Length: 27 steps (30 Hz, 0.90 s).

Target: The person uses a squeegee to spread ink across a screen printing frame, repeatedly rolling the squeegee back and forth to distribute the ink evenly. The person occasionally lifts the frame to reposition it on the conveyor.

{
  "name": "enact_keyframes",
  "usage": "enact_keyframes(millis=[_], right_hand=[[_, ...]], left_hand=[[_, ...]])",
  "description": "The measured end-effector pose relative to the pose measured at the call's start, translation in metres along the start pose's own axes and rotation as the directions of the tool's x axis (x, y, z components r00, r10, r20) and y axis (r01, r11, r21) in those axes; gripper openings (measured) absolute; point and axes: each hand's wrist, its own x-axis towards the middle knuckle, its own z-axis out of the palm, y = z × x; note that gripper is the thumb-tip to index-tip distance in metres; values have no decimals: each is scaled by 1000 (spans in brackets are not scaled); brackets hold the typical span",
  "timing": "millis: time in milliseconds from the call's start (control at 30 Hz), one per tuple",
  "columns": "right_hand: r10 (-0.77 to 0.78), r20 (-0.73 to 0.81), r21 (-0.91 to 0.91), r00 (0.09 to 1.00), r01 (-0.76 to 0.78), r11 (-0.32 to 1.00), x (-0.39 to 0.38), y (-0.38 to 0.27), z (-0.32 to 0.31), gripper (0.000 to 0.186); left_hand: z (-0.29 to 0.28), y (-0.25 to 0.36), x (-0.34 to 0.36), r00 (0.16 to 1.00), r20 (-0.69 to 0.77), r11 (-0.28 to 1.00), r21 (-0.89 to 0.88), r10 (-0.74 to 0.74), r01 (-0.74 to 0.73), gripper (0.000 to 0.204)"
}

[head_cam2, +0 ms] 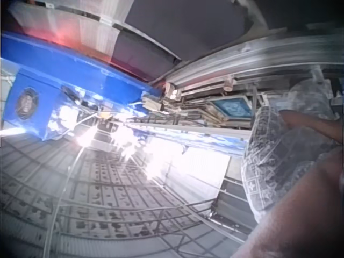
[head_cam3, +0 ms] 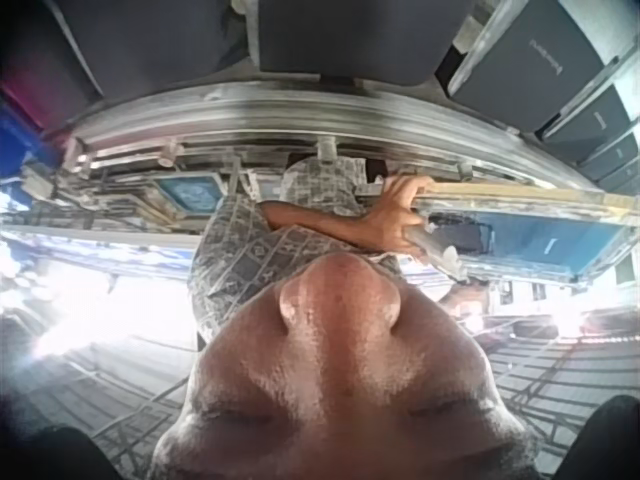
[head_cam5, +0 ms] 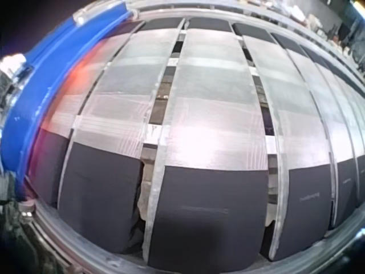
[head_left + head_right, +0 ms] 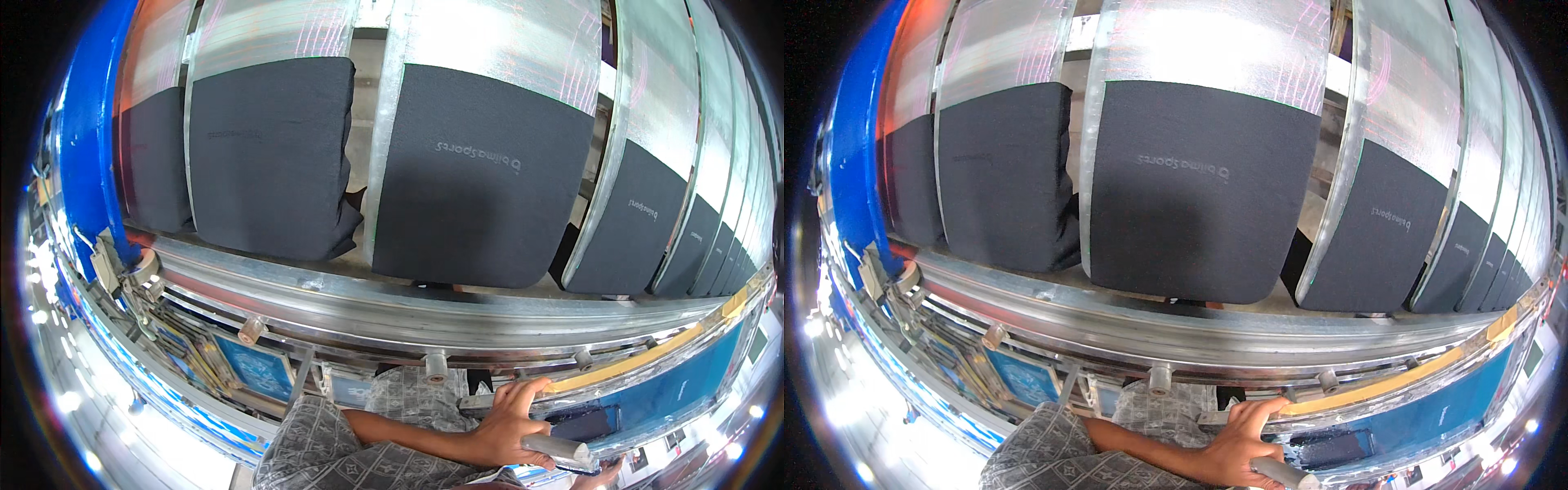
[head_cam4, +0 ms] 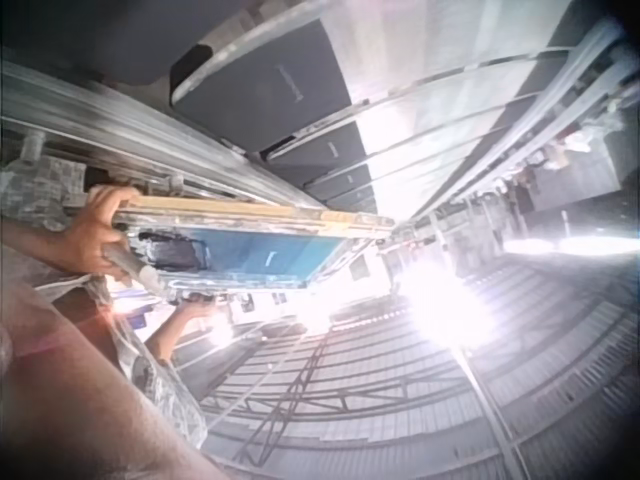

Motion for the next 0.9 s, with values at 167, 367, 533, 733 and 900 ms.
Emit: enact_keyframes(millis=[167,367,533,733,900], right_hand=[[8,-9,10,1000,-8,1000,-9,-2,5,55],[16,-14,13,1000,-16,1000,-17,-10,13,54],[-2,-6,46,1000,2,999,-12,-17,32,53],[-32,14,161,999,29,987,5,-12,67,52],[-132,71,338,989,101,936,33,-53,100,51]], left_hand=[[-10,3,2,1000,13,1000,-16,6,-6,67],[-22,9,3,1000,20,1000,-11,-1,2,67],[-23,13,-1,998,-42,999,15,38,-38,62],[-10,17,-15,980,-125,984,102,155,-143,66],[10,54,-40,906,-257,931,236,336,-278,58]])
